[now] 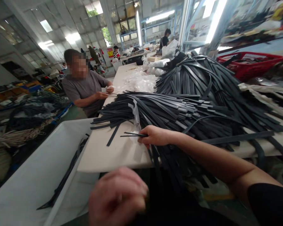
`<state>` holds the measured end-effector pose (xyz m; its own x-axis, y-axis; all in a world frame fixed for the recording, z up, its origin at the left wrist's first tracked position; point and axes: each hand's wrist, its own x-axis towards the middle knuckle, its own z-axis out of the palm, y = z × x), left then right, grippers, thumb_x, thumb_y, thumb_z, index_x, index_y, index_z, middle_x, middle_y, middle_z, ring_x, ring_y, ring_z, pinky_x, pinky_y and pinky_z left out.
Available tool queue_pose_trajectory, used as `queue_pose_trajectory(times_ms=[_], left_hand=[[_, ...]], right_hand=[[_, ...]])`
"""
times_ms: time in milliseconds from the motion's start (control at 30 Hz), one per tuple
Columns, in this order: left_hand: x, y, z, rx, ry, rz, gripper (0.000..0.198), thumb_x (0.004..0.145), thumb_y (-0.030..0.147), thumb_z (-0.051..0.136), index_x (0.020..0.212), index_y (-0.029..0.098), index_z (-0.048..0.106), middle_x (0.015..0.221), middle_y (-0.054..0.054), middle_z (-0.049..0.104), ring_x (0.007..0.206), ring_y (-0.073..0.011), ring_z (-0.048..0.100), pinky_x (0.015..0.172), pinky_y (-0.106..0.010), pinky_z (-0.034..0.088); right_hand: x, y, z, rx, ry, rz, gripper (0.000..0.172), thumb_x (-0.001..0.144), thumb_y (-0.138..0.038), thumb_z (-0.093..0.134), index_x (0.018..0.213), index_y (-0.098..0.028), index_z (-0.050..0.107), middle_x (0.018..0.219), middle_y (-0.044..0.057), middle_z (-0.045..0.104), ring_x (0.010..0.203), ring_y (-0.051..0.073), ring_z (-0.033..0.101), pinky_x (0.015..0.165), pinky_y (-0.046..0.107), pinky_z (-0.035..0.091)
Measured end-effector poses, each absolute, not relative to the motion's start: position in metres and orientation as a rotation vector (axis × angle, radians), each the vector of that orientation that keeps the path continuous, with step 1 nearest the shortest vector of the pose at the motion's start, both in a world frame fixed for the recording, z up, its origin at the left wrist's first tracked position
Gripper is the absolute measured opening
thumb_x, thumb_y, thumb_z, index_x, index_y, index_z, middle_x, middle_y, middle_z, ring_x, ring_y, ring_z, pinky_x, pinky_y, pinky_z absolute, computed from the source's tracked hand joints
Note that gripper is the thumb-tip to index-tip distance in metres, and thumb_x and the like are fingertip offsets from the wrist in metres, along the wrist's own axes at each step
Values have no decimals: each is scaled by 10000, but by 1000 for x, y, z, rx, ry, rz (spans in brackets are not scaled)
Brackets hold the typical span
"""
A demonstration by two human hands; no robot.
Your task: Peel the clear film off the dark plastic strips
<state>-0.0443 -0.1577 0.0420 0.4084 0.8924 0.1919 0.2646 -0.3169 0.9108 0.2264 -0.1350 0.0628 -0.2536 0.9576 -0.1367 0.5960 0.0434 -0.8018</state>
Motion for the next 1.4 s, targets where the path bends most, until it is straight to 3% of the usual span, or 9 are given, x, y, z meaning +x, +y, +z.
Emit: queue_pose_trajectory(times_ms=[67, 267, 500, 733, 867, 1000, 1167, 1300, 1400], left_hand=[[-20, -136, 36, 1895, 989, 871, 202, 700, 458, 751, 650, 266, 714, 775, -62, 730, 781, -275, 662, 755, -408, 524], [4, -104, -15, 1810, 1025, 663, 353, 729, 438, 743, 988, 199, 766, 908, -82, 769, 819, -259, 684, 743, -328, 493], [0, -103, -21, 1882, 987, 455, 258, 777, 409, 630, 769, 198, 779, 709, -35, 731, 711, -221, 623, 685, -308, 439], [-17, -98, -37, 1337, 1028, 588, 275, 597, 391, 820, 646, 161, 678, 560, 32, 600, 535, -114, 516, 548, -227, 401], [-29, -100, -51, 1127, 1067, 685, 391, 511, 413, 890, 690, 150, 662, 606, 35, 621, 540, -95, 544, 563, -209, 463], [-32, -101, -57, 1053, 1056, 663, 473, 515, 510, 878, 723, 132, 685, 659, -11, 670, 575, -107, 592, 592, -219, 514], [-30, -106, -55, 943, 1006, 586, 484, 498, 491, 898, 750, 122, 713, 722, -54, 717, 604, -125, 632, 603, -223, 527], [-29, -110, -56, 978, 988, 593, 429, 511, 448, 901, 722, 131, 704, 680, -11, 685, 604, -105, 602, 612, -203, 503], [-29, -114, -58, 1032, 961, 582, 381, 569, 430, 882, 738, 138, 706, 649, 13, 654, 577, -87, 554, 590, -190, 466]], right_hand=[[223, -139, 59, -1629, -1908, 1042, 211, 859, -276, 536, 745, -145, 655, 608, -18, 647, 480, 94, 472, 490, 217, 344], [207, -133, 52, -1788, -2023, 887, 209, 857, -263, 534, 737, -150, 663, 642, 9, 696, 528, 108, 552, 520, 212, 361], [192, -130, 42, -1870, -2009, 860, 181, 841, -248, 585, 732, -152, 693, 614, 20, 685, 563, 134, 560, 540, 230, 327], [214, -131, 27, -1898, -1703, 888, 273, 942, -309, 487, 945, -116, 681, 673, 32, 669, 534, 112, 505, 509, 222, 332], [226, -158, 27, -1482, -1402, 1369, 380, 991, -382, 365, 1094, -122, 622, 598, -27, 555, 381, 64, 279, 386, 201, 248], [215, -205, 17, -807, -890, 1823, 352, 979, -440, 451, 1073, -139, 607, 562, -71, 490, 339, 14, 124, 343, 154, 148], [179, -242, -9, -761, -719, 1961, 402, 938, -492, 530, 1051, -121, 637, 544, -52, 537, 323, 10, 178, 325, 155, 152], [172, -228, -19, -1080, -812, 1712, 443, 899, -501, 565, 1086, -108, 639, 548, -37, 567, 353, 32, 263, 334, 170, 183], [173, -202, -19, -1278, -879, 1562, 374, 877, -439, 587, 1070, -121, 631, 528, -45, 571, 352, 41, 290, 333, 169, 188]])
